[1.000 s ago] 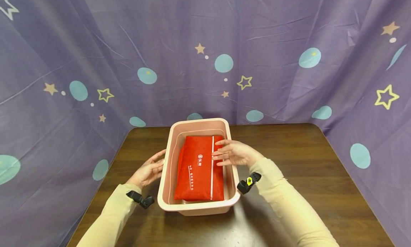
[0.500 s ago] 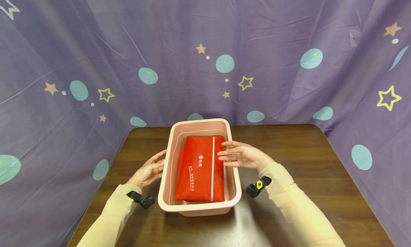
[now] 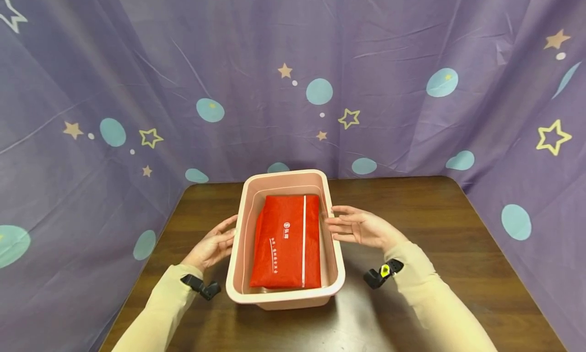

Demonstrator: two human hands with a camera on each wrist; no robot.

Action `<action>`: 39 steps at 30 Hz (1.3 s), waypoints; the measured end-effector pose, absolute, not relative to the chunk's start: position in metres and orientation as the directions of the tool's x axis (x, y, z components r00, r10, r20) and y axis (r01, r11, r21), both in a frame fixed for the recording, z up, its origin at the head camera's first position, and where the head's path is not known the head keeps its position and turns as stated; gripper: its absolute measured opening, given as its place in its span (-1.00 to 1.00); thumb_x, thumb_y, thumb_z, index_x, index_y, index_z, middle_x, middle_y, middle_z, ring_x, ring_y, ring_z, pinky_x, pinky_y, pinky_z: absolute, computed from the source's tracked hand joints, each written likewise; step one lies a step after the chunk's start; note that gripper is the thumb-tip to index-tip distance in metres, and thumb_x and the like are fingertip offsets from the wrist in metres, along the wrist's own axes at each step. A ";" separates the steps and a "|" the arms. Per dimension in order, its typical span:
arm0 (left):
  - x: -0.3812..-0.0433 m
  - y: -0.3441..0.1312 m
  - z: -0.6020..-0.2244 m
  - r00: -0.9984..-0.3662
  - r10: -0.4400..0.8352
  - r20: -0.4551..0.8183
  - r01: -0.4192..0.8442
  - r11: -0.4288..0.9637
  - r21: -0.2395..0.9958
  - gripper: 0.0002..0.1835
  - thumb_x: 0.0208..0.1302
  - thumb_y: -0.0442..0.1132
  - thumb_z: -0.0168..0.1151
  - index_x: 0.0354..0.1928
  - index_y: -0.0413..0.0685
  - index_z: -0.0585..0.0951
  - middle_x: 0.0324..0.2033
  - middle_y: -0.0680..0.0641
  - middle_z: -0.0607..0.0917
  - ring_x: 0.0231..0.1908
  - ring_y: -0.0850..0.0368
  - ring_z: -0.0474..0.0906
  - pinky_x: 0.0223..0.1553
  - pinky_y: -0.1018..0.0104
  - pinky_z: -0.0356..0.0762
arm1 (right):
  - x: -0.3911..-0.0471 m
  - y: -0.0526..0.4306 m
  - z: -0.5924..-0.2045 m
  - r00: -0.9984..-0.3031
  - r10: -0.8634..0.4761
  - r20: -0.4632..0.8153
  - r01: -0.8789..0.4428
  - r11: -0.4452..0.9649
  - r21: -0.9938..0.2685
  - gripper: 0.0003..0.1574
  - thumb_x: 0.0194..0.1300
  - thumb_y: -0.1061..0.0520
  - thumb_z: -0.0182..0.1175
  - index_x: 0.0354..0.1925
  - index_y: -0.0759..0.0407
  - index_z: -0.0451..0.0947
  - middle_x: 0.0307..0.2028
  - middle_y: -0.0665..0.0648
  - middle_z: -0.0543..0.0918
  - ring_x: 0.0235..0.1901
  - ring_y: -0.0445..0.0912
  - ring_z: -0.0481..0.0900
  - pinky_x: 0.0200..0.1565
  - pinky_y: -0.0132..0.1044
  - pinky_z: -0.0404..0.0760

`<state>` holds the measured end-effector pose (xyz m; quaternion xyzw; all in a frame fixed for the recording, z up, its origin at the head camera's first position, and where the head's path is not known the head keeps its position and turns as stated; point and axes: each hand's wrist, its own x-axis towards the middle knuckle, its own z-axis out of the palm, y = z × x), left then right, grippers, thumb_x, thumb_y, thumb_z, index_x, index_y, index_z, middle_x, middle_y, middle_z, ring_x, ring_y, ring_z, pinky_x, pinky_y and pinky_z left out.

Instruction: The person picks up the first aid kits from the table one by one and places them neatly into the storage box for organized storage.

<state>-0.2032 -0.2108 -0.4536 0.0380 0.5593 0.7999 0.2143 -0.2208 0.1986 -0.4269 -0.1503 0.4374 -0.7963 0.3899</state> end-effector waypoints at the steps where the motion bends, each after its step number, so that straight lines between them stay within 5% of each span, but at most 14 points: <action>1: -0.203 -0.211 -0.453 -0.905 0.383 -0.182 -0.303 -0.284 0.910 -0.30 0.39 -0.44 -0.08 0.46 -0.22 -0.14 -0.14 0.05 0.56 -0.18 0.26 0.60 -0.15 0.29 0.58 | -0.221 0.201 -0.429 -0.646 -0.758 -0.090 0.492 -0.323 -0.809 -0.60 0.49 0.30 -0.33 0.23 0.13 0.11 0.08 0.12 0.57 0.05 -0.06 0.57 0.15 -0.18 0.49; 8: -0.205 -0.210 -0.453 -0.905 0.380 -0.190 -0.311 -0.289 0.905 -0.33 0.40 -0.45 -0.13 0.46 -0.21 -0.11 -0.16 0.06 0.57 -0.19 0.27 0.60 -0.15 0.30 0.58 | -0.216 0.219 -0.440 -0.627 -0.778 -0.042 0.504 -0.363 -0.784 -0.52 0.52 0.27 -0.41 0.17 -0.02 0.34 0.11 0.10 0.56 0.12 -0.07 0.53 0.20 -0.14 0.44; 21: -0.206 -0.212 -0.451 -0.902 0.377 -0.212 -0.318 -0.247 0.915 -0.37 0.39 -0.44 -0.08 0.44 -0.14 0.02 -0.17 0.08 0.59 -0.19 0.27 0.61 -0.16 0.28 0.60 | -0.206 0.253 -0.460 -0.579 -0.810 0.092 0.576 -0.487 -0.657 -0.34 0.52 0.23 -0.63 0.26 0.05 0.35 0.20 0.16 0.49 0.21 -0.02 0.45 0.29 -0.09 0.32; 39: -0.199 -0.232 -0.437 -0.908 0.358 -0.220 -0.297 -0.177 0.938 -0.32 0.42 -0.36 -0.07 0.47 -0.17 -0.10 -0.08 0.04 0.49 -0.03 0.23 0.53 -0.02 0.25 0.55 | -0.205 0.265 -0.463 -0.554 -0.819 0.150 0.604 -0.519 -0.605 -0.30 0.51 0.21 -0.67 0.29 0.07 0.33 0.25 0.16 0.43 0.27 -0.03 0.37 0.33 -0.13 0.26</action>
